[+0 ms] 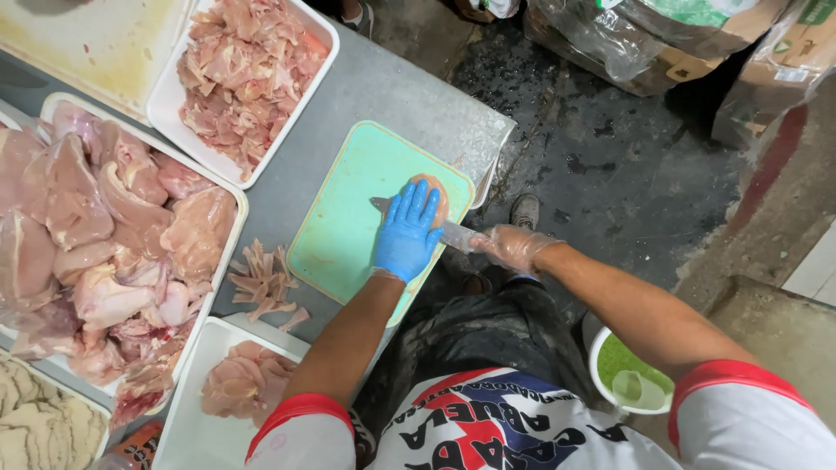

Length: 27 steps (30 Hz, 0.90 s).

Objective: Slicing raw chicken breasts on a cutting board and sorting them into plastic trays in a food production facility.

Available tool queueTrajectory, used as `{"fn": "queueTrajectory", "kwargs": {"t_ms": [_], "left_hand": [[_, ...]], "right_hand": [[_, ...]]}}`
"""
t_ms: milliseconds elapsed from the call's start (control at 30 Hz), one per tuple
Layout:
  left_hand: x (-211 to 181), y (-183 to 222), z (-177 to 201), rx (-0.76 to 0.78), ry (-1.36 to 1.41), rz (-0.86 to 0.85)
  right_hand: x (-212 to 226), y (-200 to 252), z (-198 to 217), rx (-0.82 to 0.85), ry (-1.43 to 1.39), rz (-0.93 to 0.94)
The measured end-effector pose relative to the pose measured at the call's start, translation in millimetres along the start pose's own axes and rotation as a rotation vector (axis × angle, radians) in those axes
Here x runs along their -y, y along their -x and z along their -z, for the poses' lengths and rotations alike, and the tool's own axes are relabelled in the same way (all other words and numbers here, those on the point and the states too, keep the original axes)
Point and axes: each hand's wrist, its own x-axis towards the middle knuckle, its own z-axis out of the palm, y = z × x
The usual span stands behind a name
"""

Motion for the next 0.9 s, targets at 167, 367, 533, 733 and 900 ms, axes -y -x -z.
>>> {"fn": "queueTrajectory", "kwargs": {"t_ms": [167,367,533,733,900], "left_hand": [[-2.8,-2.0,0.2,0.004,0.027,-0.019],[-3.9,-1.6,2.2,0.009,0.023,-0.021],[-1.5,-0.6,0.3,0.018,-0.009,-0.045],[4.8,0.0,2.0,0.008,0.033,-0.087],[5.3,-3.0,20.8,0.017,-0.002,-0.120]], "right_hand": [[-10.4,11.2,2.5,0.011,0.100,-0.027],[46.7,6.3,0.6,-0.008,0.071,0.044],[40.2,19.9,-20.6,-0.001,0.014,0.045],[-7.2,22.1,-63.4,0.030,-0.022,0.046],[-7.6,74.7,-86.1,0.120,0.065,0.026]]}}
